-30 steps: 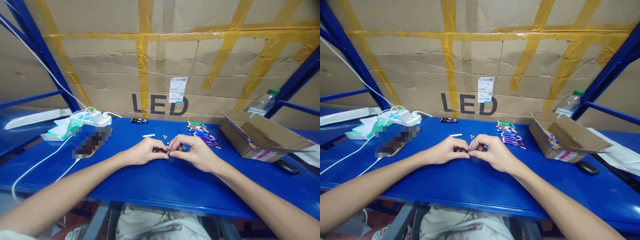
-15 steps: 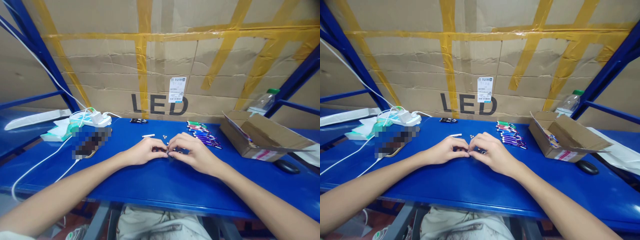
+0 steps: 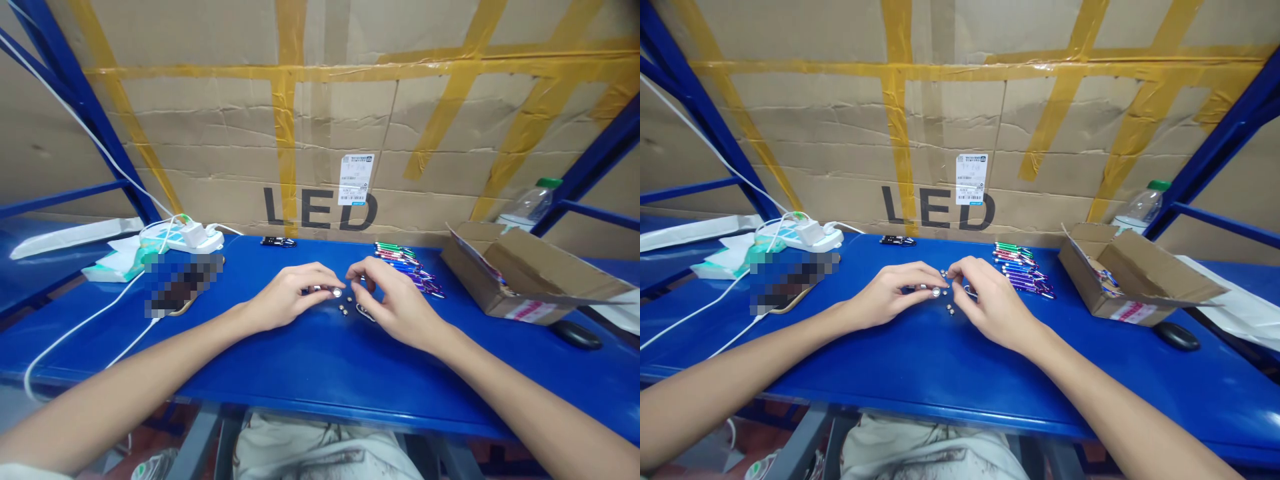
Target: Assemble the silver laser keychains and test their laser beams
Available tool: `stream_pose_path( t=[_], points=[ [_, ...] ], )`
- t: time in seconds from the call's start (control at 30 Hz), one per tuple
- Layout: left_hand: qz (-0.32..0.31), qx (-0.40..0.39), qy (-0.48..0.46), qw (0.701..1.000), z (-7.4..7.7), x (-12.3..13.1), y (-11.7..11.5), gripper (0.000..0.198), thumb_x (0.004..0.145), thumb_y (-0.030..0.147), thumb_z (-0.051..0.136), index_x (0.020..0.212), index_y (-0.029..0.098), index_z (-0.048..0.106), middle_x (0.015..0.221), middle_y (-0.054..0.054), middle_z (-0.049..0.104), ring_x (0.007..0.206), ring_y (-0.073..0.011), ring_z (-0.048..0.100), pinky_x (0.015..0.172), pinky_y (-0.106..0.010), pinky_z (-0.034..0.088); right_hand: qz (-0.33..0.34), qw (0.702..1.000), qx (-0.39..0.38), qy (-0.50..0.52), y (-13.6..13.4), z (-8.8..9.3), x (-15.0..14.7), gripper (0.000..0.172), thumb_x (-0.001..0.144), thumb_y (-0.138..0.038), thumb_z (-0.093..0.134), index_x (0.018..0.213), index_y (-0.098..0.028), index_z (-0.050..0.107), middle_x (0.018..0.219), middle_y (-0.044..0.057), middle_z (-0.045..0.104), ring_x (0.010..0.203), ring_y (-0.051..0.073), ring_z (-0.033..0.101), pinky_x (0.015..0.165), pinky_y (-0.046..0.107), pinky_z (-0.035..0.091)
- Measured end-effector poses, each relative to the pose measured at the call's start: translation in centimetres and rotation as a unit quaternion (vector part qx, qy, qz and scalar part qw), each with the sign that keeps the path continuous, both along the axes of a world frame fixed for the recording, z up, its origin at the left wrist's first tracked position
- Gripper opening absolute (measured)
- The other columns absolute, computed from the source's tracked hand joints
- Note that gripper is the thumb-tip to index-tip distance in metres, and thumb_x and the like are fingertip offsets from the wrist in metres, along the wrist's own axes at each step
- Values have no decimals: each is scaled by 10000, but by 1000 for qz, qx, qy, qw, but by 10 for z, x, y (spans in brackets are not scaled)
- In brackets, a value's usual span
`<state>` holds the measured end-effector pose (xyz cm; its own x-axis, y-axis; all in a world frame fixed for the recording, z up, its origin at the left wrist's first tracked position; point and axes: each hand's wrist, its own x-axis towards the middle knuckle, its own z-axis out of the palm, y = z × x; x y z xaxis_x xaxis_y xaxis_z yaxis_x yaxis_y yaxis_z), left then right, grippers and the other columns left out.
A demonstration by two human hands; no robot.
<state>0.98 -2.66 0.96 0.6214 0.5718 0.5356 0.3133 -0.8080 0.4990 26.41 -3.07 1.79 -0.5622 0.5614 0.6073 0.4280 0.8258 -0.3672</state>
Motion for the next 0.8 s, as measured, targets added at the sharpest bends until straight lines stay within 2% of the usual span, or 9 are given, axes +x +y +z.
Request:
stream_pose_path(
  t=[0.1, 0.27, 0.37, 0.53, 0.8],
  points=[
    [5, 9, -8, 1000, 0, 0, 0, 248, 1079, 255, 605, 1255, 199, 771, 1240, -114, 753, 1150, -218, 712, 1049, -346, 546, -31, 996, 4, -89, 5, -4, 1, 110, 1023, -134, 553, 1033, -232, 602, 958, 50, 696, 860, 231, 595, 782, 369, 439],
    [26, 8, -11, 1000, -1, 1, 0, 234, 1064, 243, 635, 1243, 186, 773, 1221, -109, 759, 1094, -196, 720, 972, -299, 563, -7, 977, -37, -208, 7, -9, 2, 131, 1048, -198, 610, 919, -223, 607, 910, 32, 714, 877, 236, 619, 828, 378, 367],
    [40, 13, -14, 999, -1, 1, 1, 227, 1055, 230, 647, 1238, 180, 773, 1215, -106, 758, 1028, -176, 717, 867, -263, 569, 12, 971, -71, -228, 5, -8, 3, 119, 1057, -240, 635, 942, -217, 614, 941, 27, 721, 907, 231, 633, 889, 398, 342],
    [40, 25, -16, 999, -1, 1, 2, 218, 1055, 223, 651, 1230, 175, 771, 1205, -103, 759, 1018, -170, 709, 853, -259, 562, 26, 964, -110, -240, 2, -5, 3, 93, 1062, -223, 602, 971, -210, 618, 970, 29, 709, 956, 235, 618, 943, 413, 322],
    [42, 17, -17, 999, -2, 1, 1, 214, 1050, 213, 657, 1227, 182, 773, 1199, -96, 762, 965, -158, 703, 793, -251, 546, 44, 950, -188, -245, 0, -1, -1, 91, 955, -149, 664, 921, -204, 599, 824, -15, 654, 912, 216, 602, 974, 409, 320]
  ],
)
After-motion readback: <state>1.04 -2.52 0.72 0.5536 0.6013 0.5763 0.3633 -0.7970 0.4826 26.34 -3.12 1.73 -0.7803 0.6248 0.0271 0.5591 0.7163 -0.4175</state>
